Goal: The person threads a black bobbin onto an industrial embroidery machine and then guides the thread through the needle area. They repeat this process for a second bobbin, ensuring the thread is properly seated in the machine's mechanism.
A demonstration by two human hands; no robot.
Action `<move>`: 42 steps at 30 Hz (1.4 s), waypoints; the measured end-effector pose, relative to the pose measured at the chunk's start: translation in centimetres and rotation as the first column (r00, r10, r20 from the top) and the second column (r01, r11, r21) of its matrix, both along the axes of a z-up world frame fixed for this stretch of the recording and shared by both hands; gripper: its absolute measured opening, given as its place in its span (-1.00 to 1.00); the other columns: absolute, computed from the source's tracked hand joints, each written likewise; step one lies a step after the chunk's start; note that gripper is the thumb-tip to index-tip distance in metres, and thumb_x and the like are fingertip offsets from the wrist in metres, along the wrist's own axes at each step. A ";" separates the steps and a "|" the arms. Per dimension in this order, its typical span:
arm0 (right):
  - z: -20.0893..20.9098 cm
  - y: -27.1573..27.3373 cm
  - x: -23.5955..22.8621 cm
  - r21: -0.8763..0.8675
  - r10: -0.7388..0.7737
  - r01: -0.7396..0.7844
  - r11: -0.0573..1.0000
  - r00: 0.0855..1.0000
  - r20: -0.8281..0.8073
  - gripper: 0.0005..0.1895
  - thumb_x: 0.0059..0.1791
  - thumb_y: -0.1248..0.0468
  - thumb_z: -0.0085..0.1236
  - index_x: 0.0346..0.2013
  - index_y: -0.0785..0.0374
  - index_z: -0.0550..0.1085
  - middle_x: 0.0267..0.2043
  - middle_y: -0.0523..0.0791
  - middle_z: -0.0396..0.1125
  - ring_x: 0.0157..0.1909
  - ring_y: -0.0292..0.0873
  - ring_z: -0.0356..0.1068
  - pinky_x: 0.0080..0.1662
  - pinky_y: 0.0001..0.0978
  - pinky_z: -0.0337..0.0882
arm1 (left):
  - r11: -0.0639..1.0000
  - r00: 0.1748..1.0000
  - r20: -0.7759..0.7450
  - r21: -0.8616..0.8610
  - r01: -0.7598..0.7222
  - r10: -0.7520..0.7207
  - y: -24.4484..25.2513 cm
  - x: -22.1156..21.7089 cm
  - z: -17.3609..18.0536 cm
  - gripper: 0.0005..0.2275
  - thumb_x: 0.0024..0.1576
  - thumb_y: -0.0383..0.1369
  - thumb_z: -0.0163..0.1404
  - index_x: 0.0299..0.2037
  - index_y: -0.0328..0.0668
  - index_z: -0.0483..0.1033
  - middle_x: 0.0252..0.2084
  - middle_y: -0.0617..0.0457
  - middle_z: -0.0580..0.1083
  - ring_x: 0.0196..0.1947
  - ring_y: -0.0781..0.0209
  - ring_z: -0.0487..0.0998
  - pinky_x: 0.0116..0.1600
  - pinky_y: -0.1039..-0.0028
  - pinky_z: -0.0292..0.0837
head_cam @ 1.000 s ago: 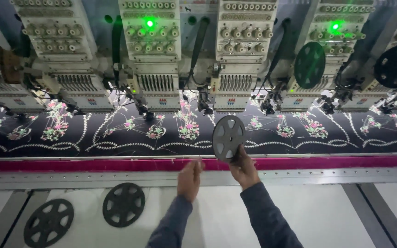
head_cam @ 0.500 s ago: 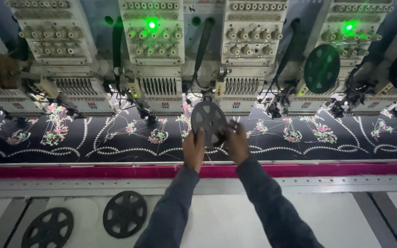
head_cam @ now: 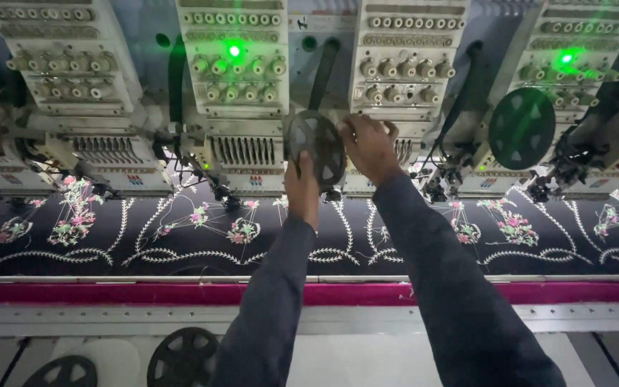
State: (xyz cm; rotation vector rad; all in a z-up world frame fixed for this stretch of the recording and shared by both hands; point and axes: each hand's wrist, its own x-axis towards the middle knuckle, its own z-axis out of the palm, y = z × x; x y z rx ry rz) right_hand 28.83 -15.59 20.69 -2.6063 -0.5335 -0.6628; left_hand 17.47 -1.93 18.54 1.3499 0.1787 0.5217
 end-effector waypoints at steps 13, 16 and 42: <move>1.6 1.0 -0.4 0.230 0.091 -0.059 0.971 0.987 -0.131 -0.68 0.14 -0.06 -0.04 0.01 0.01 0.52 -0.01 -0.07 0.49 0.03 0.09 0.50 0.07 0.18 0.45 | 0.995 1.000 -0.018 0.095 0.014 -0.012 -1.9 0.3 4.5 -0.36 0.29 0.11 -0.20 0.38 -0.29 0.24 0.37 -0.40 0.26 0.40 -0.29 0.25 0.43 -0.04 0.15; 2.3 1.4 -1.5 0.302 0.094 -0.036 0.952 0.980 -0.177 -0.72 0.14 -0.01 -0.04 -0.01 0.02 0.51 -0.02 -0.04 0.49 0.06 0.11 0.48 0.09 0.14 0.44 | 0.996 0.995 0.059 0.045 0.077 -0.080 -2.2 -1.5 6.3 -0.20 0.20 0.20 -0.13 0.40 -0.42 0.16 0.40 -0.50 0.18 0.43 -0.41 0.15 0.45 -0.10 0.08; 8.6 2.5 -10.1 0.761 0.343 -0.125 0.637 0.930 -0.133 -0.28 0.15 -0.24 -0.28 0.40 0.21 0.21 0.37 0.17 0.19 0.38 0.28 0.21 0.29 0.30 0.19 | 0.976 0.958 0.243 -0.114 0.186 -0.155 -2.0 8.0 0.4 -0.79 0.19 -0.29 0.22 -0.01 -0.06 0.61 -0.09 -0.07 0.56 -0.04 0.04 0.61 0.04 0.19 0.52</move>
